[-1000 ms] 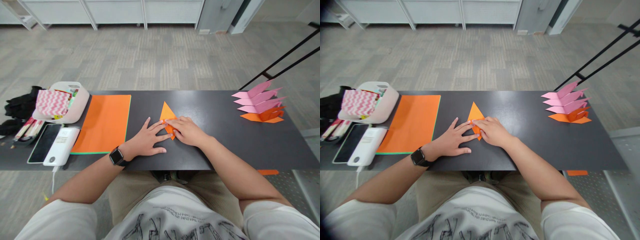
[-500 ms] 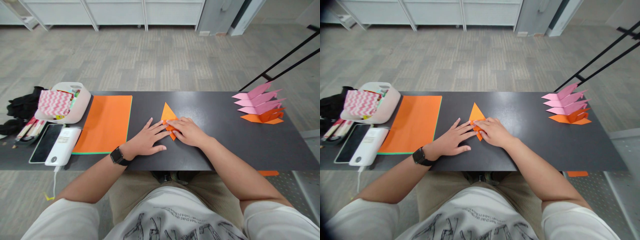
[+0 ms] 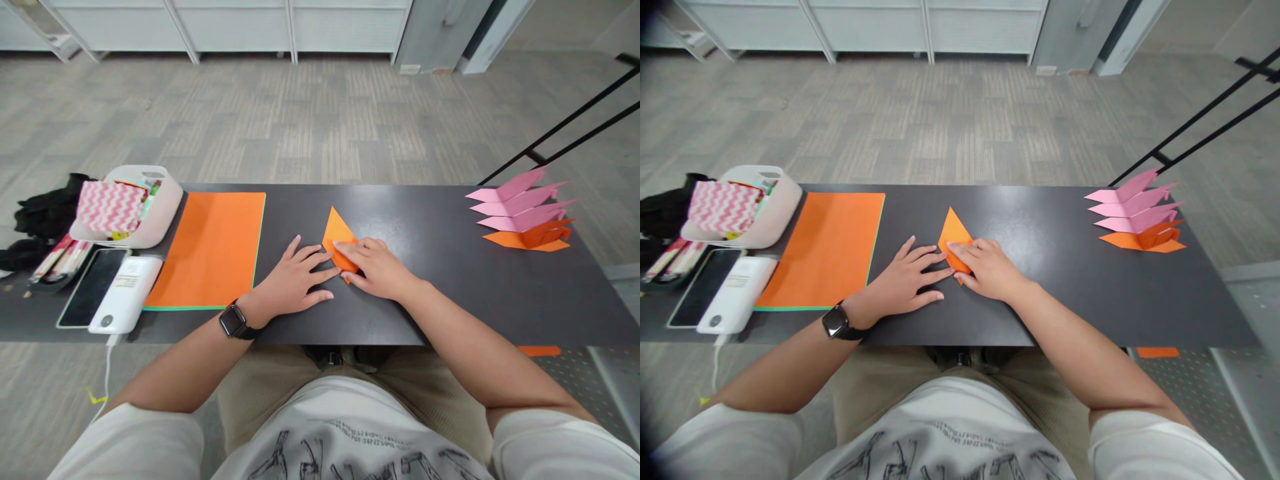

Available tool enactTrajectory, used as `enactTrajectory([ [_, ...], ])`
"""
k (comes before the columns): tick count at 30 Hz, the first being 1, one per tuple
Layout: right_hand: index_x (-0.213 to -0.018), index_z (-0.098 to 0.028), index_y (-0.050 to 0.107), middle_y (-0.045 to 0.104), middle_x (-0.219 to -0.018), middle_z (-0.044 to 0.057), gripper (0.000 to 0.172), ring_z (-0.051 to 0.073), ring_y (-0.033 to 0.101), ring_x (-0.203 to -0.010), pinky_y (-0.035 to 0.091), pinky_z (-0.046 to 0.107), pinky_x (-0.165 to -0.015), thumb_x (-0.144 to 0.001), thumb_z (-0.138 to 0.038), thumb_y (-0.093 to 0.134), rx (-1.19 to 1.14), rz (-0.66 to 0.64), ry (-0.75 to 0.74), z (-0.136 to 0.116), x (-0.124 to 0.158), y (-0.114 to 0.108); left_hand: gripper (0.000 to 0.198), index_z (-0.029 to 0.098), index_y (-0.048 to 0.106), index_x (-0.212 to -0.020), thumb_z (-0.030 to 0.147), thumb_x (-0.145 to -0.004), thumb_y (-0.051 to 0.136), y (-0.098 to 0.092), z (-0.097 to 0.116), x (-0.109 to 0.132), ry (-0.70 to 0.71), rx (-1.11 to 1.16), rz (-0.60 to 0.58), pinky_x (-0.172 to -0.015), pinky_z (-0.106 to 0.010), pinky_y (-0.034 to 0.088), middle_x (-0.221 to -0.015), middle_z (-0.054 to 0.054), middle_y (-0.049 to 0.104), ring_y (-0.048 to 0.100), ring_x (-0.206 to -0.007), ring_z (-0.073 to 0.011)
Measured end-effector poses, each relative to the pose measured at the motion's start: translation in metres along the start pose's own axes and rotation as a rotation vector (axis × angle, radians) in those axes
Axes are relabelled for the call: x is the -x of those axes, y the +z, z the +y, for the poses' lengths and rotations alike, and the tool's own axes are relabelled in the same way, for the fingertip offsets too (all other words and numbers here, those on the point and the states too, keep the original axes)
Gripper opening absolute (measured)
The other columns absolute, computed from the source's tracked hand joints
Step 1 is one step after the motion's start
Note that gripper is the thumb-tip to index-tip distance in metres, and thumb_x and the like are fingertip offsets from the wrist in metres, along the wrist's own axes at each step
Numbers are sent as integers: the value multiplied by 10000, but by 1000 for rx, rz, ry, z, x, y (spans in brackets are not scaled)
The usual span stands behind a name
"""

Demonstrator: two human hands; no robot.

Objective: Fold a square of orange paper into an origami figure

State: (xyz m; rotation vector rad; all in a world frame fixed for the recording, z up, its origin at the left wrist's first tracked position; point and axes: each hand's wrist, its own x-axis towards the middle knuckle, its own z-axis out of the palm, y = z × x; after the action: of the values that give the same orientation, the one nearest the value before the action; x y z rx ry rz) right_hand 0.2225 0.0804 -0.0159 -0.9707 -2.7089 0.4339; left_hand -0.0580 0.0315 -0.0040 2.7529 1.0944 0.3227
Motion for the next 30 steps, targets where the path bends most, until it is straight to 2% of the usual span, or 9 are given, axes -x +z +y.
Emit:
enactTrajectory([
  [12, -1710, -216, 420, 598, -1638, 113, 677, 341, 586, -1201, 470, 554, -1041, -1071, -366, 589, 25, 2, -24, -3, 1, -1, 529, 337, 671, -1521, 584, -1054, 648, 1, 4, 0, -30, -1, 2, -1346, -724, 167, -1595, -108, 614, 480, -1538, -365],
  [18, -1664, -236, 513, 580, -1654, 106, 631, 357, 588, -1236, 470, 571, -1059, -1070, -429, 601, 27, -5, -16, -7, 1, -5, 497, 337, 692, -1498, 561, -1056, 648, 0, 6, -1, -37, -6, 14, -1339, -729, 175, -1597, -128, 594, 503, -1516, -369],
  [22, -1618, -256, 579, 576, -1656, 107, 613, 358, 595, -1228, 470, 581, -1063, -1044, -456, 652, 32, -11, -11, -7, 1, -5, 498, 339, 690, -1499, 566, -1060, 633, 0, 6, -1, -83, -3, 35, -1349, -721, 154, -1585, -118, 608, 525, -1493, -363],
  [30, -1620, -260, 577, 590, -1642, 115, 625, 366, 593, -1266, 476, 595, -1080, -1033, -448, 683, 15, -28, -5, -7, -1, -6, 536, 336, 642, -1549, 573, -1070, 597, 1, 7, -2, -170, -13, 43, -1339, -757, 110, -1585, -88, 627, 500, -1504, -394],
])
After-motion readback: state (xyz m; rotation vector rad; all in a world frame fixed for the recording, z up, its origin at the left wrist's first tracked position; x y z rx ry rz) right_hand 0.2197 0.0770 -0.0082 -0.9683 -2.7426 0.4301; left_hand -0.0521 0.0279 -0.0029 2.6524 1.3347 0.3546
